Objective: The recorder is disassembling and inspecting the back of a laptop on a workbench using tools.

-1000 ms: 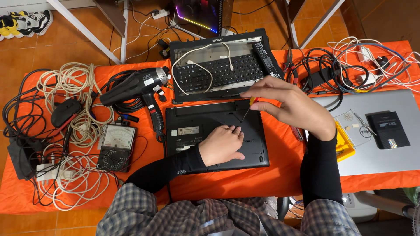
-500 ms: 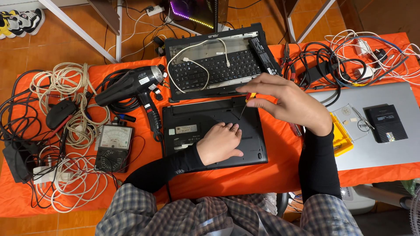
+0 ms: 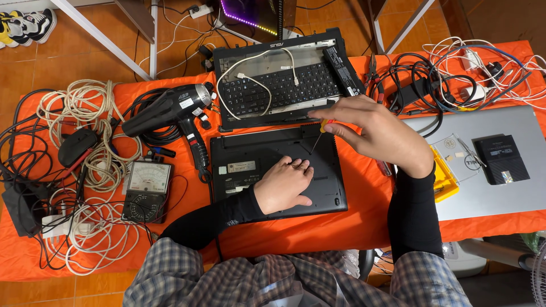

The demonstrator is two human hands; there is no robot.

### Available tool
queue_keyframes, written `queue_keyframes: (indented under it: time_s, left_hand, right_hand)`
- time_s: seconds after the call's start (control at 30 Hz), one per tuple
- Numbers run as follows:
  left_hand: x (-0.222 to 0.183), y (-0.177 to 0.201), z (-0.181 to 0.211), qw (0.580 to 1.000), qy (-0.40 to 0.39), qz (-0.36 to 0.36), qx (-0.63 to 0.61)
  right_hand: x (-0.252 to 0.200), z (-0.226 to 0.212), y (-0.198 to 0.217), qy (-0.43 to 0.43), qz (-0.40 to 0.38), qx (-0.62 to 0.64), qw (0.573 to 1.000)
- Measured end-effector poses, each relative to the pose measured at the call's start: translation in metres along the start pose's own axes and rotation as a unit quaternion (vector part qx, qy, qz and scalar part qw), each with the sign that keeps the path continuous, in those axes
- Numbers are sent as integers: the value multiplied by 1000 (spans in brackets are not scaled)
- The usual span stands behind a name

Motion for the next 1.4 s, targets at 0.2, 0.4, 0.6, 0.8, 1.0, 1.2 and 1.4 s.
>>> queue_keyframes:
  time_s: [0.2, 0.4, 0.6, 0.8, 1.0, 1.2, 1.4]
  left_hand:
    - [-1, 4, 1, 1000, -5, 0, 7]
    - [-2, 5, 2, 1000, -8, 5, 23]
    - [-8, 10, 9, 999, -3, 3, 33]
    - [-6, 5, 9, 999, 0, 14, 35]
    - [-4, 7, 5, 1000, -10, 24, 16]
    - [-4, 17, 5, 1000, -16, 21, -6]
    - [-5, 17, 8, 1000, -11, 26, 8]
  right_hand:
    - [1, 1, 0, -1, 0, 13, 1000]
    - [0, 6, -2, -11, 1, -8, 1000]
    - [2, 0, -1, -8, 4, -6, 1000]
    - [3, 3, -3, -1, -1, 5, 1000]
    - [2, 2, -4, 5, -1, 0, 1000]
    - [2, 2, -3, 8, 3, 23, 1000]
    - [3, 3, -3, -5, -1, 10, 1000]
Point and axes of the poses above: each hand's wrist, its own x-axis towards the middle knuckle, its own y-axis out of the back of the hand, z = x × y, the point moved 5 cm from there along x, towards the middle knuckle, and after that the axes turned 11 degrees about -z, right-handed, at the moved point
